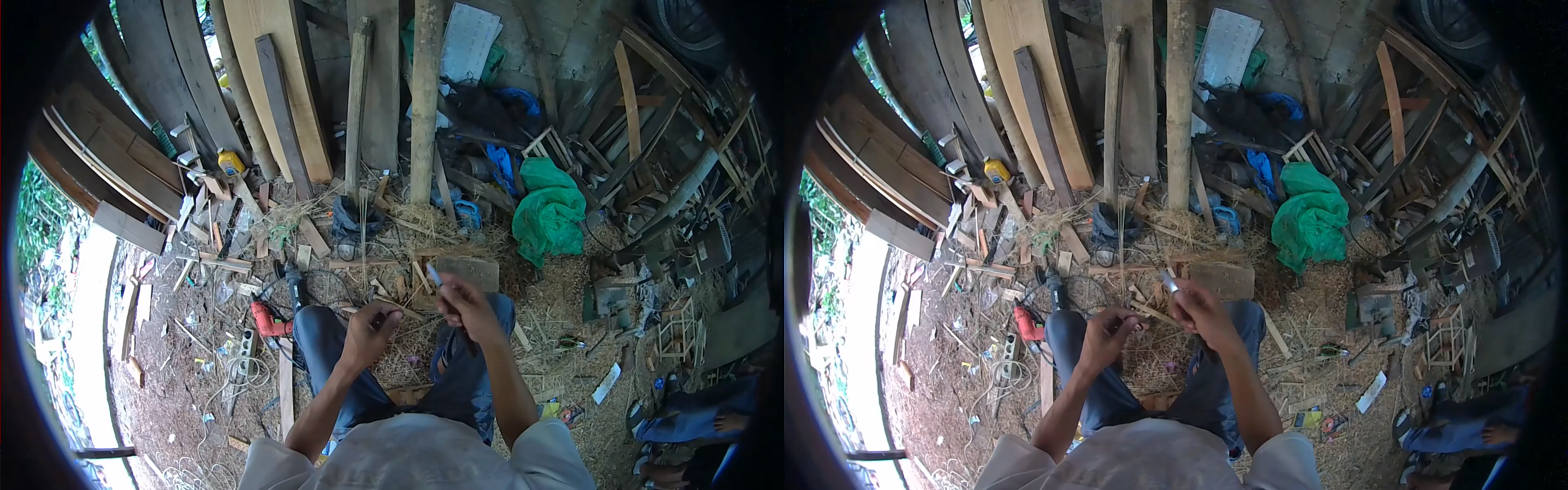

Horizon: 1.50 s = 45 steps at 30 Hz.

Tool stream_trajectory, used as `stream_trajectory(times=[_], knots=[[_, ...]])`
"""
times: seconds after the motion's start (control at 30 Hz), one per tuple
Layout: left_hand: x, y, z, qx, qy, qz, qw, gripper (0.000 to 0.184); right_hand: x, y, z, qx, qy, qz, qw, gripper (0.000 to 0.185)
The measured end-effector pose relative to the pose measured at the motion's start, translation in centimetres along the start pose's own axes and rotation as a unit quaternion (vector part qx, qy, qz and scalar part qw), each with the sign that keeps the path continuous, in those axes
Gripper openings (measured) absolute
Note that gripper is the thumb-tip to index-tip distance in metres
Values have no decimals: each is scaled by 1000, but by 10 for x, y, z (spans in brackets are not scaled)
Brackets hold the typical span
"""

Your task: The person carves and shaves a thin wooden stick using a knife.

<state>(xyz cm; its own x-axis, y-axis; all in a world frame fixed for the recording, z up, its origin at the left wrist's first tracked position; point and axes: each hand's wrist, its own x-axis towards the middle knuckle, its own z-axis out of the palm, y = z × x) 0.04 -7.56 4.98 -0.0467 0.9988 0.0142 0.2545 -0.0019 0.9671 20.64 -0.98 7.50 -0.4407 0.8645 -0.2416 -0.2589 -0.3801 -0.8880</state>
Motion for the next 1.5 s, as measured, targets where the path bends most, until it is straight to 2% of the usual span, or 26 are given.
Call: stream_trajectory(times=[0.07,0.13,0.23,0.43,0.53,0.63,0.77,0.83,0.9,0.97,1.0,1.1,1.2,1.27,1.33,1.5], knots=[[0,9,4,7,7,9,1000,13,1,3,1,-19,-4,6,1000,29],[-1,14,7,15,16,17,1000,13,9,11,-2,-3,-63,25,998,24],[-4,13,5,17,12,31,999,12,8,-4,-4,-16,-25,21,999,27],[-6,16,4,48,0,42,998,12,7,2,-1,-40,-40,50,997,23],[-8,18,2,20,-21,46,999,12,4,-10,-6,-84,-22,55,995,20],[-8,19,2,7,-34,51,998,13,5,-9,-14,-68,-30,69,995,20],[-11,9,0,-57,-69,2,996,15,8,-16,-19,-61,-34,85,994,20],[-15,8,-8,-85,-81,-13,993,16,11,-24,-34,-107,95,-13,990,19],[-22,11,-21,-109,-106,-96,984,16,12,-42,-63,-73,106,-42,991,19],[-23,3,-22,-98,-84,-66,989,16,11,-46,-68,-38,120,-71,989,19],[-21,-1,-20,-90,-64,-35,993,16,9,-47,-63,-61,96,-43,993,19],[-17,-8,-8,-89,-52,-41,994,16,0,-37,-30,-106,51,-7,993,20],[-14,-5,0,-74,-65,-27,995,14,1,-14,-11,-98,-5,48,994,22],[-15,0,1,-76,-63,-31,995,13,4,-2,-11,-44,-58,78,994,21],[-15,8,-1,-78,-59,-35,995,13,3,-4,-13,-47,-62,79,994,21],[-15,28,-5,11,-42,48,998,10,3,-18,-13,-77,-67,85,991,22]])
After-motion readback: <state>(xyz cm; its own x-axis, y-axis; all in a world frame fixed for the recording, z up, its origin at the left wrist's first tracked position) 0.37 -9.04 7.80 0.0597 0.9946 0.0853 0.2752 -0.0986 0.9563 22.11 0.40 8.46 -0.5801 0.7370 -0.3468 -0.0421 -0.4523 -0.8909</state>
